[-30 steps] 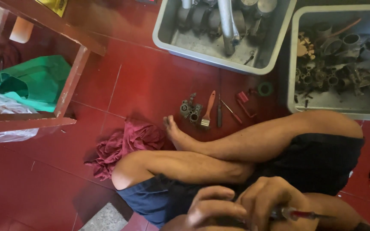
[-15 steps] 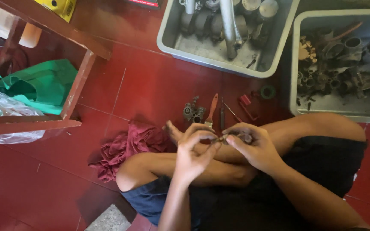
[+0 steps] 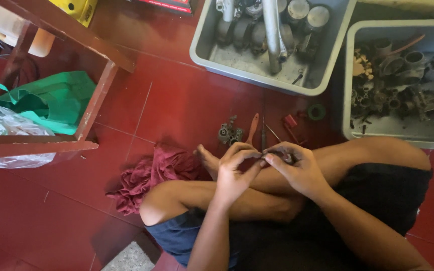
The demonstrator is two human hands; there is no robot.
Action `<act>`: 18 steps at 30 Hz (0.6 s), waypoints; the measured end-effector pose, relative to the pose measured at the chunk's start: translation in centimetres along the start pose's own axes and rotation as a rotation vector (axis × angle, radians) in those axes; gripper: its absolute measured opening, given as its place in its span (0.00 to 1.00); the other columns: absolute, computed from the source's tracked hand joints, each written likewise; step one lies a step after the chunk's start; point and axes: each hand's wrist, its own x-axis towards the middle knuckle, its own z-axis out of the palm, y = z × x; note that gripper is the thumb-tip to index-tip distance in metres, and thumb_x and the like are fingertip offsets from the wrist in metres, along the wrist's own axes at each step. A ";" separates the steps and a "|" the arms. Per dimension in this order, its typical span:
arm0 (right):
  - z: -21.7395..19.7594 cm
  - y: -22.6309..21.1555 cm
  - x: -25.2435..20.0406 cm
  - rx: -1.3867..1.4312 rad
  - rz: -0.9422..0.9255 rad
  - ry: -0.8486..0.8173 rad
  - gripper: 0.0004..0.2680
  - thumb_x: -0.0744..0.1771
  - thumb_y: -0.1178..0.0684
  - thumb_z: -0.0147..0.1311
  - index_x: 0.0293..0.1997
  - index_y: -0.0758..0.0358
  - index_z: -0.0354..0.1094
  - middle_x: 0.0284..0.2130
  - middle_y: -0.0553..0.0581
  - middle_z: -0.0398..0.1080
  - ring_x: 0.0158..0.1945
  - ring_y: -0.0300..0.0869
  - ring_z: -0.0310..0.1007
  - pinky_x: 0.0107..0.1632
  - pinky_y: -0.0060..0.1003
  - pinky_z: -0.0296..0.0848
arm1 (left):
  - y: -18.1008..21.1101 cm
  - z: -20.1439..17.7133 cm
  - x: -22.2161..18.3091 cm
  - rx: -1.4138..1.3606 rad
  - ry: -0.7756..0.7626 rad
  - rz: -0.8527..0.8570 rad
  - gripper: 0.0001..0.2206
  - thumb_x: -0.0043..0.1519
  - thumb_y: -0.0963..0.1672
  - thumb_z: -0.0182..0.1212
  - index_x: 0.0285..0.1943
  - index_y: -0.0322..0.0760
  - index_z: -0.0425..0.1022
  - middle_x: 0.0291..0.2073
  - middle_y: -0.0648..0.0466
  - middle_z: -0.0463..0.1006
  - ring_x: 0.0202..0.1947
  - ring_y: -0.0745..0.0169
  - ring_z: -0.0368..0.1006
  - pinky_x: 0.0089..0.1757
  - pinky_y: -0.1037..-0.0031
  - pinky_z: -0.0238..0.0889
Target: Cleaning a motorcycle carburetor component with a brush and a small tool.
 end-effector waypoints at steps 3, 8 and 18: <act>0.0 0.3 0.3 -0.006 0.017 0.007 0.04 0.64 0.53 0.66 0.38 0.57 0.81 0.25 0.50 0.75 0.30 0.33 0.64 0.36 0.28 0.65 | -0.2 -0.1 0.0 -0.006 -0.009 -0.021 0.06 0.54 0.35 0.71 0.37 0.33 0.80 0.33 0.46 0.79 0.35 0.48 0.80 0.42 0.65 0.72; 0.2 -0.8 0.9 -0.006 0.102 -0.040 0.09 0.63 0.51 0.67 0.45 0.60 0.79 0.30 0.54 0.76 0.34 0.38 0.66 0.40 0.33 0.67 | -1.0 -0.5 0.0 -0.054 0.034 -0.257 0.02 0.62 0.37 0.64 0.40 0.33 0.81 0.33 0.45 0.80 0.39 0.51 0.80 0.45 0.63 0.71; 1.9 2.0 6.0 -0.809 0.159 -0.319 0.14 0.68 0.57 0.53 0.60 0.67 0.67 0.46 0.69 0.75 0.51 0.57 0.79 0.51 0.46 0.80 | -6.1 -0.4 -1.2 -0.857 0.451 -0.652 0.09 0.70 0.44 0.54 0.47 0.29 0.74 0.32 0.46 0.76 0.36 0.52 0.78 0.44 0.64 0.71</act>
